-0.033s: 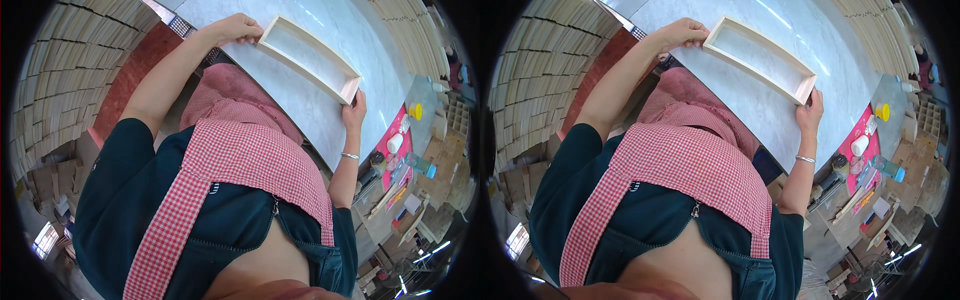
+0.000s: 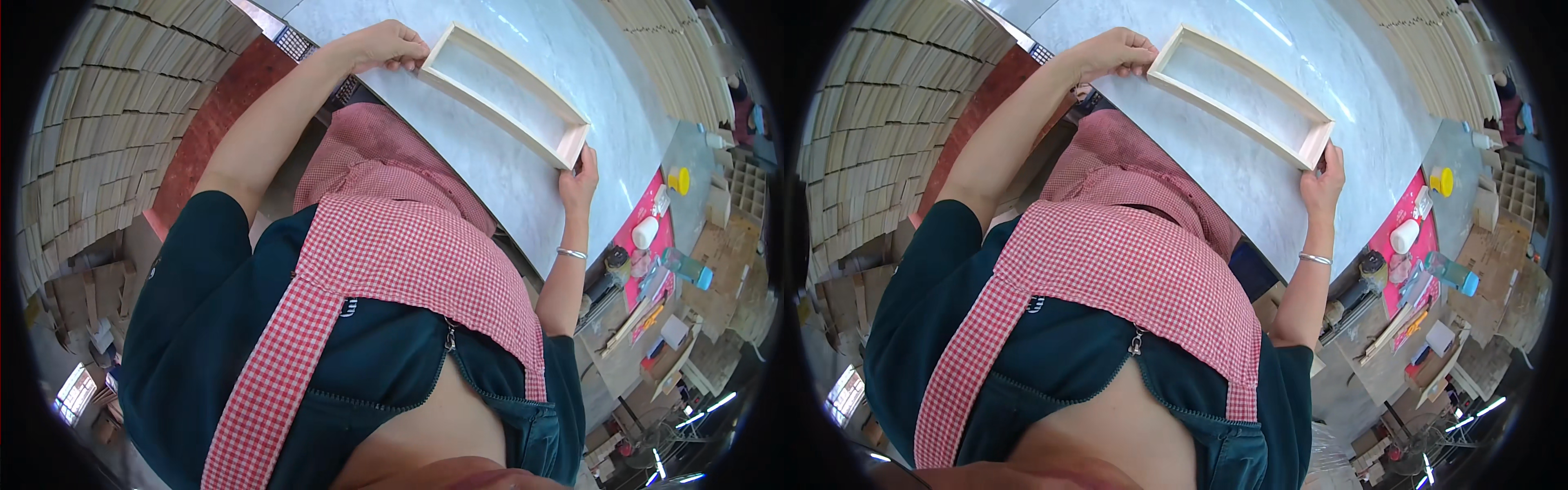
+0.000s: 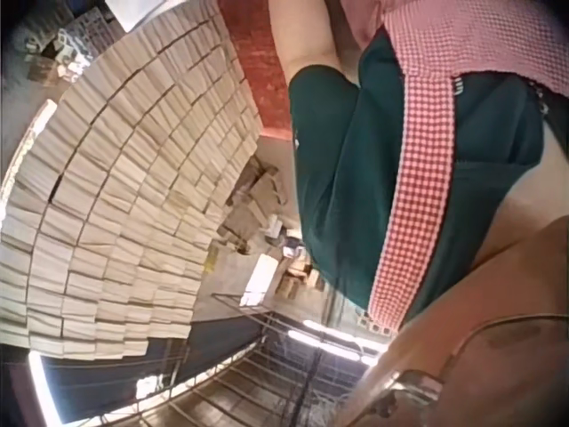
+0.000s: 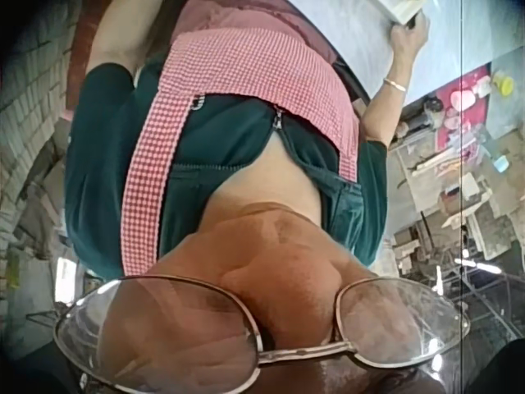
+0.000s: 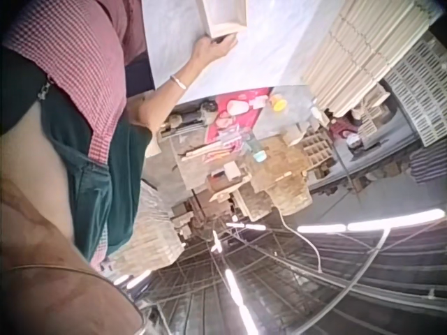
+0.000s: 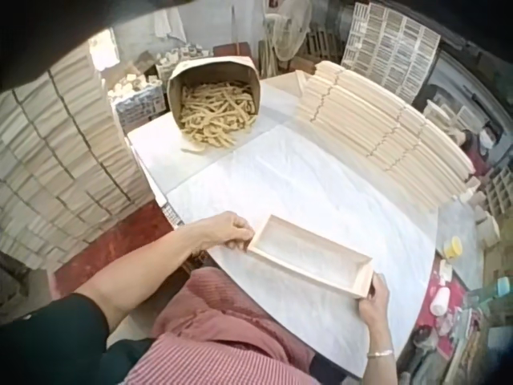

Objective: Assembling wooden boxes by applying glue to joints and securing them with a pneumatic stapler.

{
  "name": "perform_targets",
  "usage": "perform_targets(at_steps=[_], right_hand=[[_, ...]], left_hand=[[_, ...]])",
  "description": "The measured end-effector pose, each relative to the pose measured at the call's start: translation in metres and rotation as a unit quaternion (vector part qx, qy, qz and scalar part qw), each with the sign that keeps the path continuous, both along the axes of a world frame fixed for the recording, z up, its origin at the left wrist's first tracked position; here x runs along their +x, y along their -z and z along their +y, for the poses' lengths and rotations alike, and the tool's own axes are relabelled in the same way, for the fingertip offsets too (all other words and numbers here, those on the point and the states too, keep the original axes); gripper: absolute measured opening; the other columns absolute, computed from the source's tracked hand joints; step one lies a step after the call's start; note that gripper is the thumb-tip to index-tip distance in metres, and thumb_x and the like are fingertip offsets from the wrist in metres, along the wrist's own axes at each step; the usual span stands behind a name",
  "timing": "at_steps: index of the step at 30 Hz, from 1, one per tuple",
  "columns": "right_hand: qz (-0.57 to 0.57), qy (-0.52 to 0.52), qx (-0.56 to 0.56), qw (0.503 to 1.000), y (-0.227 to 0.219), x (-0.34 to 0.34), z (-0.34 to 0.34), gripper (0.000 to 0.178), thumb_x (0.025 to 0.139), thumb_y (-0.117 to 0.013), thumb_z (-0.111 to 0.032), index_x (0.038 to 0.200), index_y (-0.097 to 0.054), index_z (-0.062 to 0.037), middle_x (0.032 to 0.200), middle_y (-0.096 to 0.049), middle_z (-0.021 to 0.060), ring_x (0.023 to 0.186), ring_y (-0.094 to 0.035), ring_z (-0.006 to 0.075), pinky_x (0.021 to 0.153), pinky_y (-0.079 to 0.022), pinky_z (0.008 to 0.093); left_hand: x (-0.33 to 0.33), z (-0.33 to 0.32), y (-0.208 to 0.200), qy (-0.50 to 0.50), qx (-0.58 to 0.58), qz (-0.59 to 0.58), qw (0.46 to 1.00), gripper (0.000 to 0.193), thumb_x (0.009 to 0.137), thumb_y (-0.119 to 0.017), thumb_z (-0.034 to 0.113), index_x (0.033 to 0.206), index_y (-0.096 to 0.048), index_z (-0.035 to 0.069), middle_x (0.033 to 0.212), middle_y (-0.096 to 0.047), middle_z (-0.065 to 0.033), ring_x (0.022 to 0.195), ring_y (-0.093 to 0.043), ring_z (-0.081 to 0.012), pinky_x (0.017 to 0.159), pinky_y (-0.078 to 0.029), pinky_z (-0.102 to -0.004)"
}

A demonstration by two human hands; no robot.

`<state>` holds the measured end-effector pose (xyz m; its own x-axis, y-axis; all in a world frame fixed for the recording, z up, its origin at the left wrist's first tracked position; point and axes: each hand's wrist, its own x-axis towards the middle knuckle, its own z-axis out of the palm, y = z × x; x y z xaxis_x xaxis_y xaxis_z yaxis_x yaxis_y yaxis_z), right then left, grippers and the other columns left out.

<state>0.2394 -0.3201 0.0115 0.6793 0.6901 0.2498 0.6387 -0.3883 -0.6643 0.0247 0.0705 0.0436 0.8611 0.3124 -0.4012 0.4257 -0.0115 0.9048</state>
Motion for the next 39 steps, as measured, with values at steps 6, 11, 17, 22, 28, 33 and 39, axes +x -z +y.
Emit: perform_targets(at_steps=[6, 11, 17, 22, 28, 33, 39], right_hand=[[0.027, 0.025, 0.045, 0.998, 0.009, 0.001, 0.0, 0.048, 0.083, -0.06, 0.012, 0.13, -0.062, 0.0014, 0.106, -0.061, 0.0047, 0.088, -0.056, 0.0143, 0.079, -0.047, 0.0225], [0.157, 0.13, 0.147, 0.968, 0.006, -0.004, 0.016, 0.038, 0.09, -0.063, 0.006, 0.127, -0.064, 0.0024, 0.107, -0.066, 0.0062, 0.091, -0.06, 0.0135, 0.083, -0.049, 0.0223], [0.177, 0.218, 0.178, 0.943, -0.014, -0.022, 0.009, 0.03, 0.098, -0.062, -0.008, 0.126, -0.065, 0.0015, 0.111, -0.07, 0.0089, 0.093, -0.063, 0.0149, 0.086, -0.05, 0.0231], [0.307, 0.152, 0.116, 0.932, -0.028, -0.038, 0.0, 0.031, 0.099, -0.062, -0.014, 0.125, -0.065, 0.0014, 0.11, -0.07, 0.008, 0.093, -0.062, 0.0137, 0.083, -0.05, 0.0223], [0.344, 0.142, 0.167, 0.913, -0.029, -0.037, -0.005, 0.025, 0.094, -0.069, -0.008, 0.118, -0.066, 0.0006, 0.098, -0.067, 0.0041, 0.084, -0.058, 0.0108, 0.079, -0.048, 0.0218], [0.378, 0.101, 0.209, 0.896, -0.018, -0.035, -0.006, 0.028, 0.092, -0.071, -0.007, 0.118, -0.065, -0.0003, 0.094, -0.065, 0.0035, 0.081, -0.057, 0.0104, 0.075, -0.047, 0.022], [0.064, 0.086, 0.018, 0.994, -0.024, 0.02, -0.041, 0.037, 0.089, -0.077, -0.018, 0.119, -0.064, -0.0017, 0.107, -0.065, 0.0095, 0.094, -0.062, 0.0192, 0.083, -0.05, 0.0302]], left_hand=[[0.009, 0.002, 0.012, 0.068, 0.125, 0.009, 0.99, 0.006, 0.088, -0.065, 0.005, 0.089, -0.07, 0.001, 0.074, -0.065, -0.0064, 0.058, -0.058, -0.012, 0.057, -0.049, -0.0252], [0.008, -0.006, 0.018, 0.098, 0.34, -0.037, 0.935, 0.005, 0.085, -0.064, 0.003, 0.089, -0.067, 0.001, 0.075, -0.065, -0.0059, 0.059, -0.059, -0.015, 0.061, -0.051, -0.0298], [-0.016, -0.023, 0.006, -0.082, 0.098, -0.111, 0.986, 0.026, 0.092, -0.067, 0.015, 0.116, -0.066, 0.004, 0.102, -0.067, -0.0076, 0.092, -0.061, -0.0159, 0.082, -0.05, -0.0287], [-0.024, -0.02, 0.005, -0.055, -0.026, -0.06, 0.996, 0.034, 0.094, -0.068, 0.017, 0.125, -0.063, 0.004, 0.113, -0.064, -0.0086, 0.102, -0.058, -0.0172, 0.092, -0.045, -0.027], [-0.016, -0.024, -0.011, -0.039, -0.046, -0.041, 0.997, 0.036, 0.092, -0.071, 0.014, 0.125, -0.062, 0.002, 0.111, -0.064, -0.0078, 0.101, -0.056, -0.0157, 0.094, -0.044, -0.0272], [-0.014, -0.013, -0.011, 0.003, -0.034, -0.044, 0.998, 0.037, 0.09, -0.071, 0.009, 0.125, -0.061, 0.001, 0.112, -0.063, -0.0064, 0.101, -0.056, -0.0144, 0.095, -0.043, -0.0277], [-0.014, -0.014, -0.02, 0.01, -0.018, -0.005, 1.0, 0.037, 0.091, -0.07, 0.009, 0.125, -0.061, 0.0, 0.112, -0.063, -0.0065, 0.1, -0.056, -0.0141, 0.093, -0.045, -0.0279]])
